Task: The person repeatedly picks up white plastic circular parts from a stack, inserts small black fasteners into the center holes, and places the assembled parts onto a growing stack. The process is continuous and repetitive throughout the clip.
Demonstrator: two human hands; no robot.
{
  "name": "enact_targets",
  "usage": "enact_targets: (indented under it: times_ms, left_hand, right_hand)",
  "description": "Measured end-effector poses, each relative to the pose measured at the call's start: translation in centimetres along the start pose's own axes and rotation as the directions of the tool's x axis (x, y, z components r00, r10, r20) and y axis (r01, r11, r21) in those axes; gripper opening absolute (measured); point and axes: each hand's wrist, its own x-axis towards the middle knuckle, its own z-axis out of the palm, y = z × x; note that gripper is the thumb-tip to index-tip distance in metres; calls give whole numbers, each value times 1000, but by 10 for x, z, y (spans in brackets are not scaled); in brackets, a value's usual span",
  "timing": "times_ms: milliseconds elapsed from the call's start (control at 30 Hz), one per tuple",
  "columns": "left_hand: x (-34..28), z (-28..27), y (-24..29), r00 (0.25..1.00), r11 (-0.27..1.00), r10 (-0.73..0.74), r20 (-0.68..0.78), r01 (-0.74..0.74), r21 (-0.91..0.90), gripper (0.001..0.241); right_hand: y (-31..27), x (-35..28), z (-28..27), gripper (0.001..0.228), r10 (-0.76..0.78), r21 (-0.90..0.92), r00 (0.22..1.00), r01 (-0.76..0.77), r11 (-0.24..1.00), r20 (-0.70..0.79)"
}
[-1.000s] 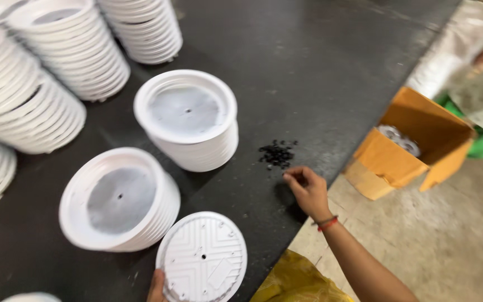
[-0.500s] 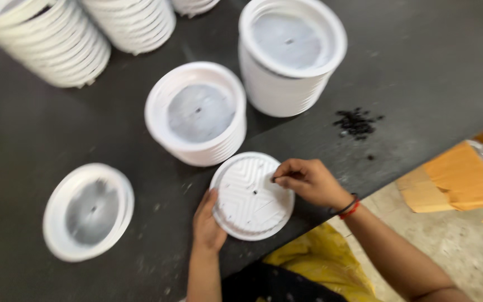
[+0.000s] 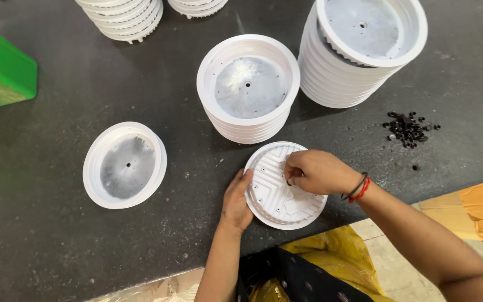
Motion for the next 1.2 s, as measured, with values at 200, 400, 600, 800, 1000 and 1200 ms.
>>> enact_targets:
  times_ms: [200, 400, 600, 800, 1000, 1200]
  left_hand:
    - [5, -4, -2, 1000, 1000, -3, 28, 2, 19, 50]
    - [2, 1, 0, 999, 1000, 8, 51, -9, 6, 50]
    - [-75, 17, 13, 983, 954, 181, 0, -176, 243, 46]
    - [-170, 18, 88, 371, -246, 803, 467, -508, 825, 37]
    - [-115, 7, 180, 275, -686, 672, 687, -116, 718, 31]
    - [-95, -22, 178, 317, -777, 595, 738, -5, 629, 30]
  right_hand:
    - [4, 29, -11, 15, 187, 55, 973, -196, 979, 134]
    - [8, 18, -12, 24, 215, 142, 971, -228, 963, 103]
    - [21, -56, 19, 16, -56, 431, 915, 242, 869, -401]
    - [85, -97, 55, 13, 455, 669, 688, 59, 741, -565]
    - [128, -106, 78, 13, 483, 636, 570, 93, 766, -665]
    - [124, -107, 82, 14, 441, 467, 535, -95, 879, -720]
